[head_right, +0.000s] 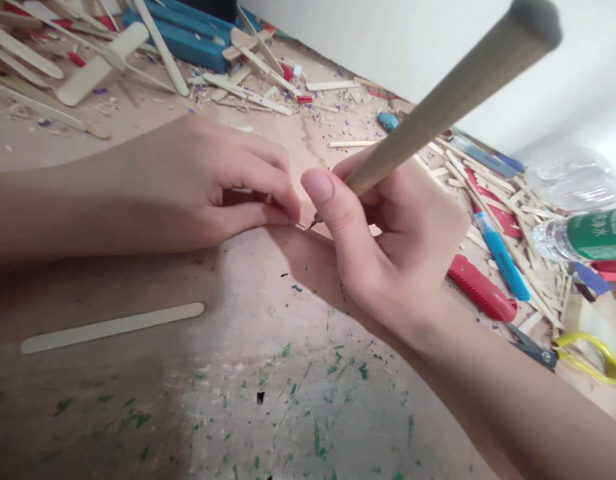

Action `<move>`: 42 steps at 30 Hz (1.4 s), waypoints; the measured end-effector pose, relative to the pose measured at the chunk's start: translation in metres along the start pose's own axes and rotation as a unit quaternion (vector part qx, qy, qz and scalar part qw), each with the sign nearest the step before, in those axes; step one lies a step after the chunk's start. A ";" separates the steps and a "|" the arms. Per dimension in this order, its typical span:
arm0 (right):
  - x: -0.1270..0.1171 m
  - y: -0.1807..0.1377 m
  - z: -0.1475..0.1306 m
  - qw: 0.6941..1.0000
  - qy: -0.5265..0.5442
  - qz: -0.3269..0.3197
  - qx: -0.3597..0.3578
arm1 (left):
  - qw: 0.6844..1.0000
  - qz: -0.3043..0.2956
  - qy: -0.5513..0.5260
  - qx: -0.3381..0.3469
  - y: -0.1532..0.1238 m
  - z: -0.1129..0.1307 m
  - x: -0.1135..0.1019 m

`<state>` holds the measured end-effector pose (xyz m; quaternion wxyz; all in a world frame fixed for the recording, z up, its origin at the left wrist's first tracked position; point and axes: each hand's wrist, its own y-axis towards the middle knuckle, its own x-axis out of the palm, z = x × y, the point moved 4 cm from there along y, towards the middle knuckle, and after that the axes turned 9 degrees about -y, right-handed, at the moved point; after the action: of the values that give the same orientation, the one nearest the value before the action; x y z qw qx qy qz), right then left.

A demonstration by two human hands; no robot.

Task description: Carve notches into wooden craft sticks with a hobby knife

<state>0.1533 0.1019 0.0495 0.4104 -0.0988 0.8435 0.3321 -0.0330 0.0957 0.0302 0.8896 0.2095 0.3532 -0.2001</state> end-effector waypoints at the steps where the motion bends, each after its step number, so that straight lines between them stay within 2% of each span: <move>1: 0.000 0.000 0.000 1.000 -0.002 -0.002 -0.004 | 1.000 0.002 -0.001 0.000 0.000 -0.001 0.000; 10: 0.002 0.001 0.000 1.000 -0.007 -0.029 -0.006 | 0.999 0.012 -0.003 0.040 -0.003 -0.004 0.002; 16: 0.004 0.004 0.003 0.998 -0.022 -0.046 -0.035 | 1.000 -0.005 -0.002 0.008 0.000 -0.003 0.002; 21: 0.008 0.005 0.010 0.997 0.014 -0.016 -0.078 | 1.000 -0.006 -0.011 0.019 -0.001 -0.003 0.001; 26: 0.006 0.004 0.014 0.995 0.050 0.056 -0.058 | 0.999 0.005 -0.016 0.047 -0.002 -0.007 0.002; 32: 0.007 0.005 0.011 0.997 0.040 0.037 -0.062 | 0.997 0.019 -0.023 0.065 -0.001 -0.009 0.004; 37: 0.005 0.006 0.012 0.997 0.042 0.035 -0.055 | 0.999 -0.001 -0.031 0.034 -0.001 -0.007 0.003; 42: 0.000 0.008 0.014 0.996 0.046 0.060 -0.056 | 0.997 0.037 -0.004 0.066 -0.004 -0.006 0.001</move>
<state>0.1583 0.1174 0.0472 0.3444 -0.0861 0.8458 0.3982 -0.0379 0.0954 0.0247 0.8818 0.2802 0.3277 -0.1913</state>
